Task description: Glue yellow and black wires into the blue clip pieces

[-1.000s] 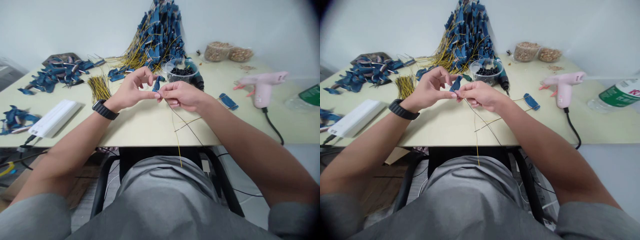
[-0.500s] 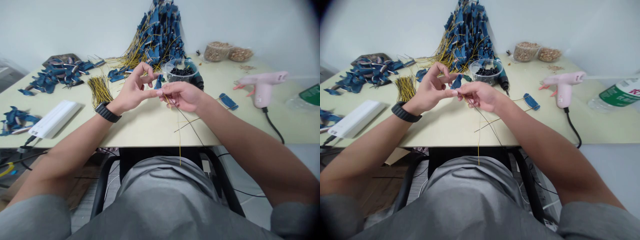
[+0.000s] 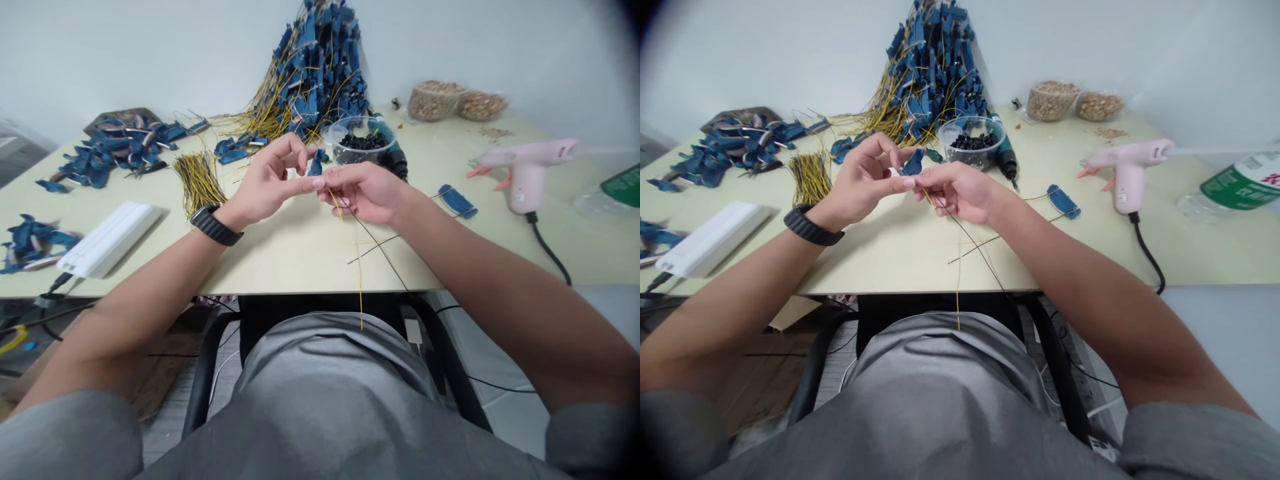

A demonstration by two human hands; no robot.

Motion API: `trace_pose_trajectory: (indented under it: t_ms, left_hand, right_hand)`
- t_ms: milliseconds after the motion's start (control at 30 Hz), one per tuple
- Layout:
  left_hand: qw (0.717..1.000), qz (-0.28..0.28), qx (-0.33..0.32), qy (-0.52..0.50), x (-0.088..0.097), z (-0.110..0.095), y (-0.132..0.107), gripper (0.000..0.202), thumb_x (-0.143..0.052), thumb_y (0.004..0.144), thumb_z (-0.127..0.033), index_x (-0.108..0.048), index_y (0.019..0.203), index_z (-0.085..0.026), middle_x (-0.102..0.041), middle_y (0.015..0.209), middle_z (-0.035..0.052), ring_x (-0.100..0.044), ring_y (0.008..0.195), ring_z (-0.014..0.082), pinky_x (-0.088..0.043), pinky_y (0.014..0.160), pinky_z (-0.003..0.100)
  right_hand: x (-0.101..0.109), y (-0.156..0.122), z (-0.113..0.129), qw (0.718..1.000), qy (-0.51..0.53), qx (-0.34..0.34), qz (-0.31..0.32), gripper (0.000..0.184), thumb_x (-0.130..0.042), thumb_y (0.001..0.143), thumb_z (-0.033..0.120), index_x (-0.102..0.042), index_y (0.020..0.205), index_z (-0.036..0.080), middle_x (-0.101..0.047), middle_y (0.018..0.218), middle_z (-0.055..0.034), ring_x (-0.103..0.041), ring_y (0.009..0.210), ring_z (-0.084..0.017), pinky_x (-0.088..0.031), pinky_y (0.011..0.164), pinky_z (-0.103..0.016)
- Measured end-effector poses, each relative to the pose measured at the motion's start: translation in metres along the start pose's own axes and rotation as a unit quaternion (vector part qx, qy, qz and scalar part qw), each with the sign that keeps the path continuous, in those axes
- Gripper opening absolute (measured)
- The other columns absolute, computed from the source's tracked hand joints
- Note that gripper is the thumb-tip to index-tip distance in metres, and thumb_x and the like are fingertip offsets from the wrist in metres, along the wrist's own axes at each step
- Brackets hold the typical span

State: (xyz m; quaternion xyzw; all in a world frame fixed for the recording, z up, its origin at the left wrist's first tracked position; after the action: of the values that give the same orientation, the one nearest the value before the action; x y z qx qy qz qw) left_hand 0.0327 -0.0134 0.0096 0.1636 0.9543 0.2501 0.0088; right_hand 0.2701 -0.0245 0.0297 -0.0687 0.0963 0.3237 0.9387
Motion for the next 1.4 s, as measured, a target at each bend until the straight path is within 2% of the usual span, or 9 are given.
trace_pose_trajectory:
  t_ms: [200,367,633,800,1000,1200,1267,1333,1400]
  left_hand:
    - [0.997,0.046,-0.042,0.044,0.003,0.009,0.009,0.082,-0.126,0.078,-0.08,-0.066,0.101,-0.028,-0.08,0.107,0.0037,-0.087,0.148,0.0428,-0.067,0.136,0.068]
    - [0.996,0.05,-0.044,0.061,0.007,0.014,0.012,0.084,-0.124,0.078,-0.084,-0.066,0.106,-0.029,-0.075,0.111,0.0021,-0.083,0.156,0.0441,-0.068,0.132,0.067]
    - [0.999,0.026,0.003,0.036,-0.002,-0.004,-0.001,0.08,-0.127,0.08,-0.073,-0.066,0.107,-0.03,-0.074,0.116,0.0041,-0.074,0.167,0.0464,-0.066,0.134,0.064]
    - [0.999,0.029,0.015,0.032,-0.003,-0.006,-0.002,0.078,-0.127,0.081,-0.073,-0.067,0.108,-0.03,-0.074,0.116,0.0047,-0.073,0.17,0.0475,-0.067,0.133,0.066]
    - [0.998,0.041,-0.002,0.039,0.0,-0.002,0.001,0.082,-0.125,0.079,-0.081,-0.068,0.112,-0.031,-0.079,0.118,0.0048,-0.079,0.159,0.0454,-0.063,0.143,0.073]
    - [0.999,0.038,-0.01,0.014,-0.001,-0.001,0.002,0.082,-0.128,0.078,-0.073,-0.066,0.111,-0.03,-0.077,0.115,0.0006,-0.088,0.142,0.037,-0.05,0.157,0.068]
    - [0.999,0.048,0.01,0.004,0.002,0.002,0.002,0.086,-0.128,0.076,-0.077,-0.067,0.114,-0.031,-0.079,0.111,0.0001,-0.091,0.137,0.0382,-0.055,0.151,0.069]
    - [0.998,0.055,0.037,-0.01,0.009,0.006,0.003,0.087,-0.126,0.077,-0.08,-0.067,0.119,-0.032,-0.081,0.109,0.0009,-0.091,0.133,0.0397,-0.063,0.139,0.068]
    - [0.997,0.054,0.054,-0.025,0.019,0.011,0.004,0.084,-0.124,0.081,-0.081,-0.069,0.123,-0.033,-0.083,0.107,0.0013,-0.091,0.127,0.0382,-0.068,0.124,0.061]
  right_hand:
    - [0.001,0.0,-0.001,1.0,0.003,0.002,0.002,0.024,-0.089,0.105,0.021,-0.075,0.085,0.017,-0.071,0.083,-0.0024,-0.04,0.061,-0.009,-0.043,0.052,-0.021]
    - [0.002,0.0,0.0,1.0,0.002,-0.011,0.003,0.026,-0.09,0.107,0.022,-0.073,0.087,0.018,-0.072,0.084,-0.0017,-0.039,0.059,-0.009,-0.043,0.052,-0.021]
    - [0.003,0.0,-0.003,1.0,0.014,-0.015,-0.007,0.025,-0.088,0.11,0.023,-0.078,0.087,0.017,-0.074,0.083,-0.0027,-0.039,0.058,-0.009,-0.046,0.052,-0.021]
    - [0.0,-0.001,-0.002,0.999,0.019,-0.009,-0.025,0.024,-0.091,0.105,0.022,-0.077,0.087,0.018,-0.074,0.083,-0.0031,-0.042,0.058,-0.01,-0.044,0.051,-0.022]
    - [0.0,-0.001,-0.003,0.999,0.019,-0.006,-0.025,0.026,-0.089,0.107,0.021,-0.079,0.084,0.017,-0.075,0.082,-0.004,-0.04,0.059,-0.01,-0.045,0.05,-0.022]
    - [-0.001,0.0,-0.002,1.0,0.026,-0.011,0.003,0.032,-0.083,0.115,0.018,-0.079,0.083,0.015,-0.076,0.088,-0.0041,-0.045,0.062,-0.009,-0.045,0.05,-0.021]
    - [0.002,-0.001,0.0,1.0,0.003,-0.007,0.01,0.034,-0.093,0.116,0.026,-0.079,0.086,0.017,-0.078,0.094,-0.0049,-0.049,0.064,-0.009,-0.042,0.05,-0.021]
    - [0.008,-0.003,0.003,0.999,-0.05,-0.005,0.012,0.043,-0.105,0.113,0.044,-0.08,0.09,0.019,-0.081,0.097,-0.0064,-0.051,0.064,-0.01,-0.04,0.049,-0.023]
    - [0.016,-0.005,0.006,0.994,-0.107,0.016,-0.016,0.052,-0.108,0.11,0.061,-0.082,0.093,0.02,-0.08,0.095,-0.0068,-0.05,0.063,-0.011,-0.037,0.048,-0.026]
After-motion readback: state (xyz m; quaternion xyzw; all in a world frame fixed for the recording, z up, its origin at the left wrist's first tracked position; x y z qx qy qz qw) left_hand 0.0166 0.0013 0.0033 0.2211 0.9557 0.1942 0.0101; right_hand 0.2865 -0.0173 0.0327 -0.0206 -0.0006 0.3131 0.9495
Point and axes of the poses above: each hand's wrist, its own y-axis towards the middle knuckle, its own x-axis out of the back of the hand, z = x × y, the point moved 1 cm from there along y, towards the middle knuckle
